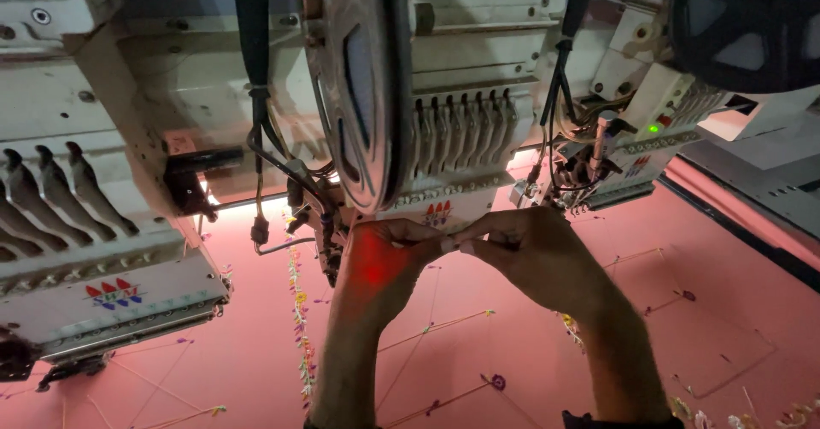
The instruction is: The person removes several spools of pink thread from plastic wrapping and arranges them inside cardboard boxes, then walks to a large embroidery machine to rethread one of its needle heads.
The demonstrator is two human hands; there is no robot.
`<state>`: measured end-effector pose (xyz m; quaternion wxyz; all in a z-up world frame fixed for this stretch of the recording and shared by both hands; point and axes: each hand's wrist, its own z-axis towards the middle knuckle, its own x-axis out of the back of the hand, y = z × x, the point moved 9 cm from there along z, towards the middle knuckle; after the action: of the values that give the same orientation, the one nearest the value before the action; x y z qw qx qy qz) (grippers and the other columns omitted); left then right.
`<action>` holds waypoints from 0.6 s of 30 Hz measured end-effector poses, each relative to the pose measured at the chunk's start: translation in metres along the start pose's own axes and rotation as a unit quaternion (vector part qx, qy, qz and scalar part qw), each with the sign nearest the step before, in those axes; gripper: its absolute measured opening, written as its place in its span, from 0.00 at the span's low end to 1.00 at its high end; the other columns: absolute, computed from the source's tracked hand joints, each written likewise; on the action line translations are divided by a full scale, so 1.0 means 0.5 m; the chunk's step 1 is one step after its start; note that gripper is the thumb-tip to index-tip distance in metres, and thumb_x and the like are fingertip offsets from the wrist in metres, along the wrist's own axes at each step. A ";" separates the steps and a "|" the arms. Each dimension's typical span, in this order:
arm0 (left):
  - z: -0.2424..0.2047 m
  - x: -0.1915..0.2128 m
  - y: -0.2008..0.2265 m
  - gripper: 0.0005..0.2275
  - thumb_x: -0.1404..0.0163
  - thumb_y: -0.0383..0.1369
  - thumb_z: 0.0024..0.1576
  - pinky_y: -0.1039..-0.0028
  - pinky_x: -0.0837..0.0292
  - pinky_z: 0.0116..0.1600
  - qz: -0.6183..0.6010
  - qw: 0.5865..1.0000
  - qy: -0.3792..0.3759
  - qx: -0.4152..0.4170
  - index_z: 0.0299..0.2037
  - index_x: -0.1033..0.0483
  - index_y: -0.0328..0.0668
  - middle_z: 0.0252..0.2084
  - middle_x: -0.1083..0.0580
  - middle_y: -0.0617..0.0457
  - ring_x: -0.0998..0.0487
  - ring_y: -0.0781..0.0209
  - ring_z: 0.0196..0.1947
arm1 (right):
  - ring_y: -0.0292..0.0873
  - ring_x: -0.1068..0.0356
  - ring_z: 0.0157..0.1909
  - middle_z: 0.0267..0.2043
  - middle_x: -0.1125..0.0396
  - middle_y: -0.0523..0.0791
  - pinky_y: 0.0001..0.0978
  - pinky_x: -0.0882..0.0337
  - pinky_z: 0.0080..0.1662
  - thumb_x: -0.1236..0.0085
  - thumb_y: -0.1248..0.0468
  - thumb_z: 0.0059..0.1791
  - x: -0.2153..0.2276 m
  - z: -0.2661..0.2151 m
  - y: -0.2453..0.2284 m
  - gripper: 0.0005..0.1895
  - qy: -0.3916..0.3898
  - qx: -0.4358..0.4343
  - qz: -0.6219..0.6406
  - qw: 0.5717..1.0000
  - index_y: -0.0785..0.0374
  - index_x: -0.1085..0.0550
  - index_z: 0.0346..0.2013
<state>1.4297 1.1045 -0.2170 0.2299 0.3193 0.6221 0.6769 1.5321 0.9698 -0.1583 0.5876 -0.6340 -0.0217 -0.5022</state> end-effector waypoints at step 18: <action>-0.011 -0.009 -0.004 0.07 0.43 0.33 0.56 0.73 0.28 0.36 -0.040 0.999 -0.002 -0.009 0.34 0.12 0.45 0.22 0.23 0.48 0.27 0.64 0.25 | 0.41 0.37 0.22 0.13 0.35 0.49 0.33 0.36 0.31 0.37 0.65 0.47 0.001 -0.006 0.019 0.09 0.045 -0.027 0.023 0.998 0.62 0.15 0.40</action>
<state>1.4288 1.0977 -0.2195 0.2607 0.2931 0.6283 0.6719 1.5365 0.9644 -0.1652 0.5820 -0.6269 0.0334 -0.5169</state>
